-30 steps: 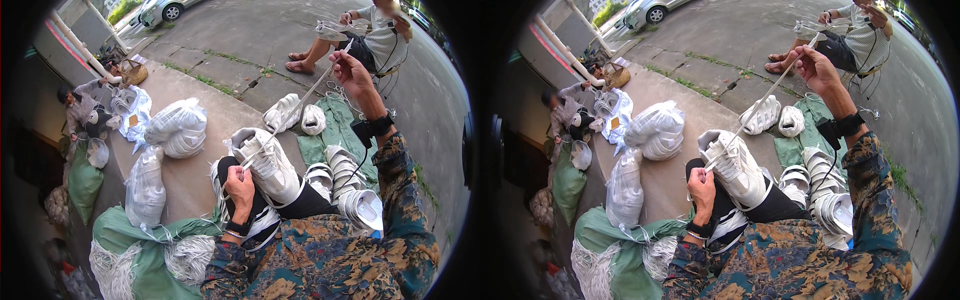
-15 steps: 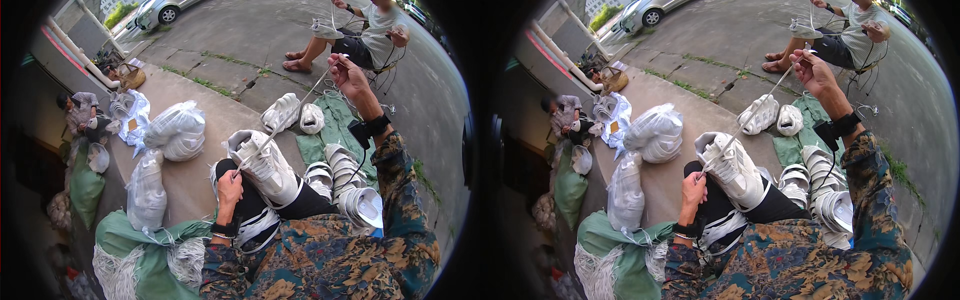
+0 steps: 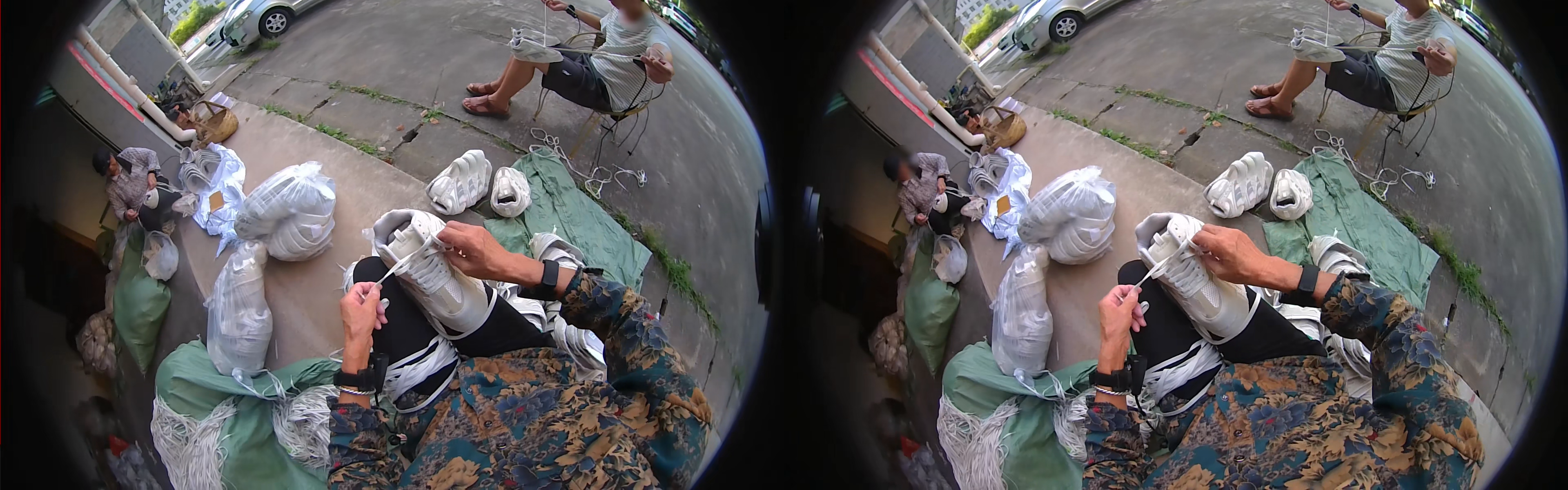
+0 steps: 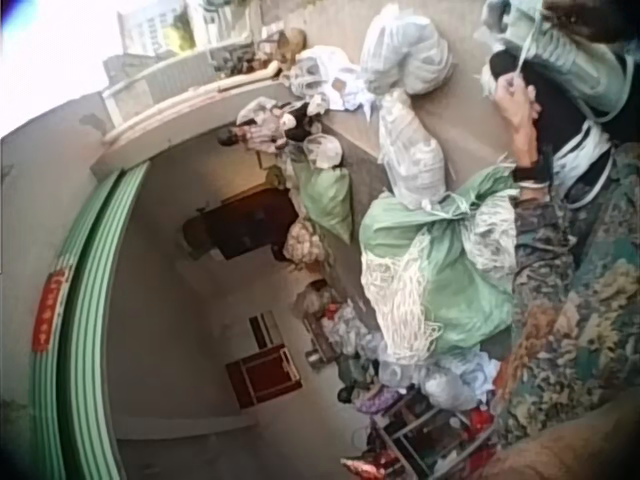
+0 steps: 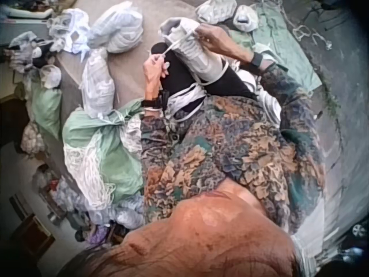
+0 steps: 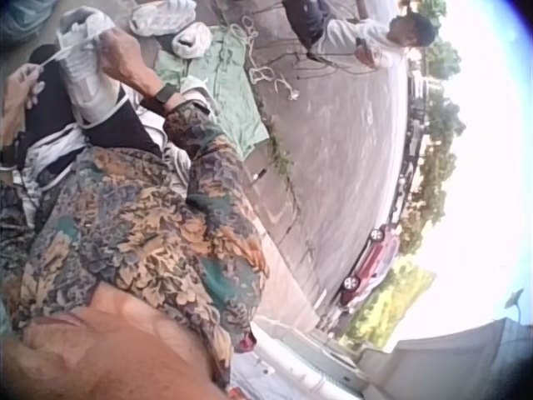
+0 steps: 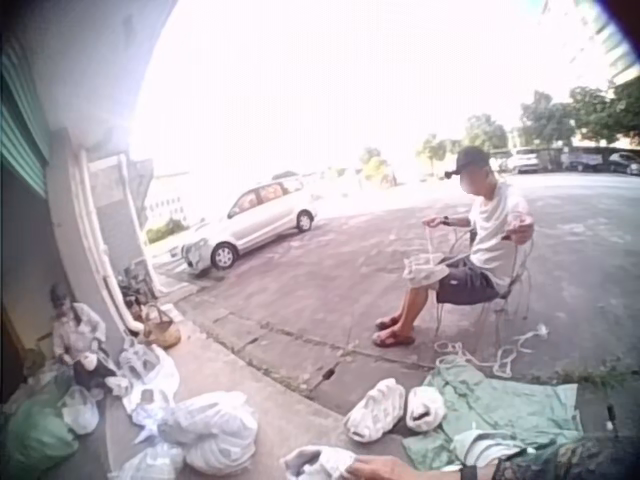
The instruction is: Assembling shoe components by hand and organizing them into stacks and plastic bags.
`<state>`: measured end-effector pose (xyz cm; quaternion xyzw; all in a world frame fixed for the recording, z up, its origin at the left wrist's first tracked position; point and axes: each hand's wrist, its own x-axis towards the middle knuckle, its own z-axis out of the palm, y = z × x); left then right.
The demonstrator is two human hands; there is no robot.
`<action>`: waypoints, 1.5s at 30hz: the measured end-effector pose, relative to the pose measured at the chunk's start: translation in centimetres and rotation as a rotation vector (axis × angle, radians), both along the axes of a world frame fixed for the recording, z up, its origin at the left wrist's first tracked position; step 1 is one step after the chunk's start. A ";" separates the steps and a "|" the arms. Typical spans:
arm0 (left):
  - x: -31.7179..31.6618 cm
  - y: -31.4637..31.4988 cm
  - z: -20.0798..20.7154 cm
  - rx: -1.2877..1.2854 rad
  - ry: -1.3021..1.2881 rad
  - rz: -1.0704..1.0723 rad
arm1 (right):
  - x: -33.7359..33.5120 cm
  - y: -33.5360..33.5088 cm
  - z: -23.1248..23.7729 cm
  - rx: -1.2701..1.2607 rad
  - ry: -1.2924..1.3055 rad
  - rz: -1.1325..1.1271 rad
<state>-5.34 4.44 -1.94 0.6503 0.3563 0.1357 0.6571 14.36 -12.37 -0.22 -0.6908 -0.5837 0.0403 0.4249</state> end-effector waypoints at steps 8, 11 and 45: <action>0.0 -0.3 0.0 -0.001 0.011 0.010 | -0.5 1.3 0.6 0.236 -0.159 -0.021; -0.2 0.2 0.0 -0.010 0.019 -0.030 | -1.4 1.9 -0.6 0.225 0.062 -0.060; 3.1 -0.4 -1.6 0.046 -0.129 -0.067 | 18.6 -18.1 3.1 0.691 1.405 -0.602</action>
